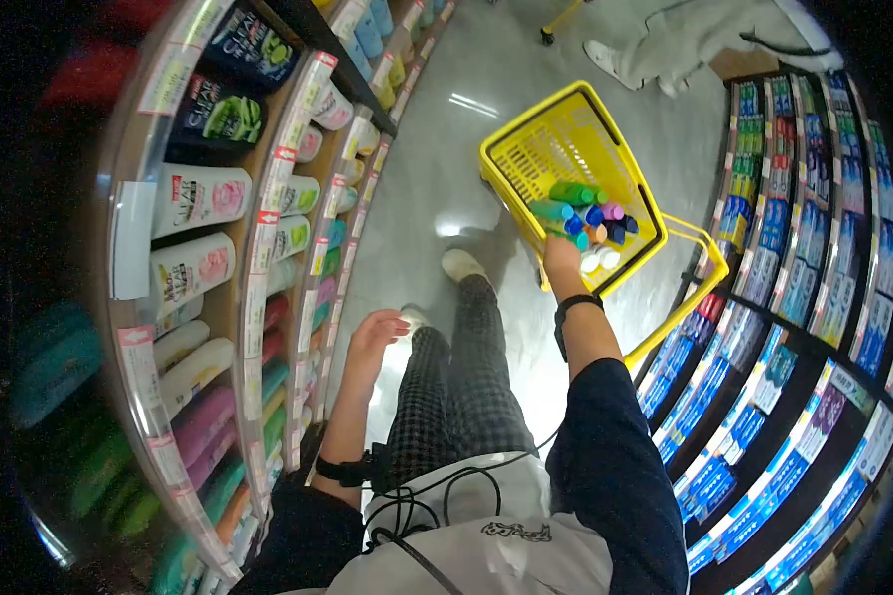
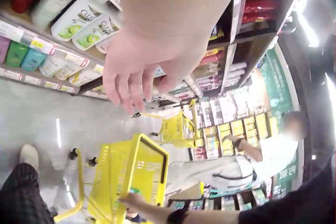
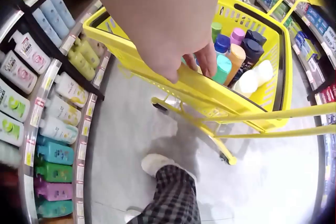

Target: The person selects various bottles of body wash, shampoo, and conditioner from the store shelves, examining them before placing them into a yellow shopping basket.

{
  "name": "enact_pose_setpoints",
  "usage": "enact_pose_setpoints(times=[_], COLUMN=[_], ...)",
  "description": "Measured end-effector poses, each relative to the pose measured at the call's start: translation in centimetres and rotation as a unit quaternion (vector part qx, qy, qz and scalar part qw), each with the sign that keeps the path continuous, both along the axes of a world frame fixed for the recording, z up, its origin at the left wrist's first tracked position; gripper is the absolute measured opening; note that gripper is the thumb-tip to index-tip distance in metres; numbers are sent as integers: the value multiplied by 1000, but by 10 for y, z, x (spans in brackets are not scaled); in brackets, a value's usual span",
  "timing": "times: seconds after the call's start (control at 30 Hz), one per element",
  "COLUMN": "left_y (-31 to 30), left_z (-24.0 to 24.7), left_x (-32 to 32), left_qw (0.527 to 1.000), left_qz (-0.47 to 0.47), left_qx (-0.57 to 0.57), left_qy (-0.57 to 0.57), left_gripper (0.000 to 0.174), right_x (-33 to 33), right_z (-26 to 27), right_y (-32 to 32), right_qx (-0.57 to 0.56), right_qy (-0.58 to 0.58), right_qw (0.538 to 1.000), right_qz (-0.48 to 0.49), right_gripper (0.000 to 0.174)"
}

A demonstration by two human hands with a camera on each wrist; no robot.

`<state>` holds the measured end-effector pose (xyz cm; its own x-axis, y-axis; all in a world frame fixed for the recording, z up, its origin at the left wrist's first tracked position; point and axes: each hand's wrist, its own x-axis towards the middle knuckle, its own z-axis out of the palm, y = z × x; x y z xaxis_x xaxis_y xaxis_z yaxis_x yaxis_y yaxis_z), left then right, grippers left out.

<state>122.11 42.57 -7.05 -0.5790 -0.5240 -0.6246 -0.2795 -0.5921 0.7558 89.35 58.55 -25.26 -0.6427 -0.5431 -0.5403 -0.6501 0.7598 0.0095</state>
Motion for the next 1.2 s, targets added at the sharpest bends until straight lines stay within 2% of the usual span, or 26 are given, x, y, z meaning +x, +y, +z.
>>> enact_pose_setpoints(times=[0.13,0.23,0.33,0.43,0.47,0.5,0.53,0.63,0.73,0.87,0.9,1.0,1.07,1.1,1.13,1.17,1.2], left_y=[32,41,41,36,35,34,34,37,42,46,44,43,40,32,26,24,20], left_z=[-14,-19,-11,-10,-13,-16,-19,-34,-47,-66,-63,-66,-51,-42,-31,-18,-2], left_x=[-6,-24,-46,-64,-69,-75,-80,-96,-109,-118,-123,-125,-132,-136,-140,-144,-147], left_qw=[998,997,997,997,997,996,997,999,999,999,999,1000,995,987,987,987,971], left_qz=[15,-35,-54,-61,-62,-61,-50,-7,-6,-21,-30,-7,-43,-50,-34,-18,-27], left_qx=[39,55,52,40,41,41,42,41,41,27,25,5,-84,-138,-145,-154,-229], left_qy=[-47,-28,-24,-28,-34,-39,-36,-9,0,-1,-33,-29,-44,-59,-55,-52,-54], left_gripper=[25,25,25,24,24,24,23,21,21,19,20,22,26,27,33,39,48], right_x=[17,26,32,6,-12,-19,-24,-46,-64,-84,-88,-96,-95,-88,-85,-78,-68], right_z=[-2,-4,7,31,11,17,22,14,-11,-34,-33,-9,15,49,81,118,154], right_y=[-2,-3,-12,-10,-2,-1,0,-11,-36,-68,-75,-85,-88,-88,-92,-91,-93], right_qx=[-12,-20,30,-39,-95,-180,-262,-168,-105,56,45,19,-4,-89,-107,-207,-245], right_qy=[-4,-16,-61,-185,-214,-97,22,153,180,109,107,80,80,115,102,105,53], right_qw=[1000,999,998,981,956,963,950,974,972,989,988,985,993,985,985,963,960], right_qz=[-5,-22,-2,-55,-177,-174,-168,18,108,88,102,150,93,89,85,136,126], right_gripper=[14,14,23,32,39,38,37,39,36,33,32,32,41,46,46,49,51])
